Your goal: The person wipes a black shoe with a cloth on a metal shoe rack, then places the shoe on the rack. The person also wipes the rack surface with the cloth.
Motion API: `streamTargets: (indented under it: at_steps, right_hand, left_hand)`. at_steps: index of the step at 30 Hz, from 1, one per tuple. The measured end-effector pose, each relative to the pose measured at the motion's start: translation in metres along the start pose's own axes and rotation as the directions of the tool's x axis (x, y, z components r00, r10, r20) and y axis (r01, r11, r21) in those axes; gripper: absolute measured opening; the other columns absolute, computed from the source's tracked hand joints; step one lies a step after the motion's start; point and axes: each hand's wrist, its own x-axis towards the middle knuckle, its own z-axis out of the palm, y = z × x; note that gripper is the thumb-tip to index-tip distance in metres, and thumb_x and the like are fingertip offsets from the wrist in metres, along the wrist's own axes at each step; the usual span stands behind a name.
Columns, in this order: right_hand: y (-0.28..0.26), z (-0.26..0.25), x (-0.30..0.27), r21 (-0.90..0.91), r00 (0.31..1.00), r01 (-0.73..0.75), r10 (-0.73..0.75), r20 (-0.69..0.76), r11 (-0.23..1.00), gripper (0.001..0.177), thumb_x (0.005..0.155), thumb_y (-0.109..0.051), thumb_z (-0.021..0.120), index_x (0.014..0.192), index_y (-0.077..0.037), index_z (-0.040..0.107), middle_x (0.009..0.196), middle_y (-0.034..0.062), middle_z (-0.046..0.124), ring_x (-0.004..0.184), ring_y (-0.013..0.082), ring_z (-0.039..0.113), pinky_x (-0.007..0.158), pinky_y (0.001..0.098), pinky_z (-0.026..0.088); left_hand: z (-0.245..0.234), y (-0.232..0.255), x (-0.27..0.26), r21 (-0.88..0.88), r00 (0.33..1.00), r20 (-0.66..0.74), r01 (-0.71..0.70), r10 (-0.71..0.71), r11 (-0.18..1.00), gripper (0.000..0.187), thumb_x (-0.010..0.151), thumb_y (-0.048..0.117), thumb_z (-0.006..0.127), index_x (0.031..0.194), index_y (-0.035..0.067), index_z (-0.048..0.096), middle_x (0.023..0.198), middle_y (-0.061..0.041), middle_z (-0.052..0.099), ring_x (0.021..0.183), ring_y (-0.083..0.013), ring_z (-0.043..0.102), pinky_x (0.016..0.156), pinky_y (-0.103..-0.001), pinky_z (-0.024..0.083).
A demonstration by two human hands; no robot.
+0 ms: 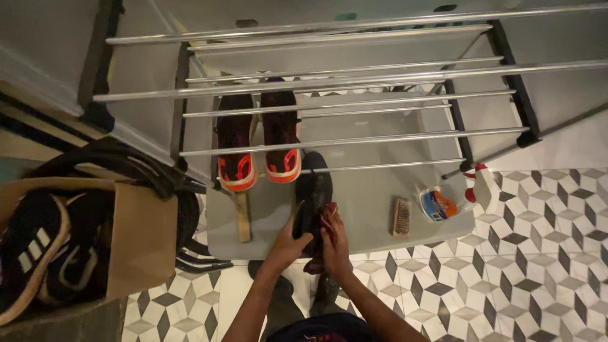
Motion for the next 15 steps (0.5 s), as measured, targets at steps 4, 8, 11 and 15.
streamTargets:
  at_steps: [4, 8, 11, 15]
  right_hand:
    - [0.037, -0.002, 0.042, -0.448, 0.957, 0.264, -0.289, 0.012, 0.854, 0.044, 0.101, 0.003, 0.05, 0.145, -0.001, 0.056, 0.164, 0.0203, 0.044, 0.155, 0.035, 0.038, 0.123, 0.0427, 0.034]
    - [0.084, -0.002, 0.11, -0.033, 0.995, 0.021, -0.024, -0.097, 0.999, 0.039, 0.107, -0.002, 0.053, 0.146, 0.001, 0.052, 0.152, 0.0219, 0.055, 0.141, 0.0299, 0.055, 0.121, 0.0404, 0.041]
    - [0.09, 0.003, 0.11, 0.001, 0.987, -0.049, 0.049, -0.152, 0.999, 0.047, 0.103, -0.002, 0.057, 0.149, 0.0, 0.046, 0.151, 0.0206, 0.051, 0.136, 0.0285, 0.057, 0.117, 0.0388, 0.043]
    - [0.064, -0.001, 0.066, -0.17, 0.987, 0.126, -0.141, -0.08, 0.977, 0.045, 0.103, 0.001, 0.054, 0.148, 0.002, 0.049, 0.163, 0.0215, 0.036, 0.139, 0.0308, 0.055, 0.118, 0.0387, 0.039]
  left_hand:
    - [-0.004, -0.018, 0.008, -0.136, 0.994, 0.078, -0.06, 0.071, 0.989, 0.063, 0.085, 0.006, 0.062, 0.146, 0.003, 0.05, 0.127, -0.011, 0.066, 0.117, -0.0189, 0.06, 0.104, -0.032, 0.047]
    - [-0.012, -0.031, 0.013, -0.128, 0.993, 0.121, 0.02, -0.004, 0.992, 0.062, 0.087, 0.008, 0.061, 0.148, 0.003, 0.049, 0.13, -0.01, 0.066, 0.119, -0.019, 0.06, 0.105, -0.032, 0.046]
    - [-0.011, -0.032, 0.013, -0.236, 0.991, 0.123, -0.018, 0.048, 0.971, 0.067, 0.086, 0.007, 0.058, 0.151, 0.003, 0.044, 0.133, -0.009, 0.064, 0.122, -0.018, 0.058, 0.106, -0.031, 0.044]
    - [-0.011, -0.033, 0.014, -0.175, 0.995, 0.092, -0.029, 0.045, 0.984, 0.07, 0.083, 0.005, 0.059, 0.151, 0.004, 0.044, 0.128, -0.008, 0.065, 0.114, -0.0166, 0.06, 0.1, -0.03, 0.047]
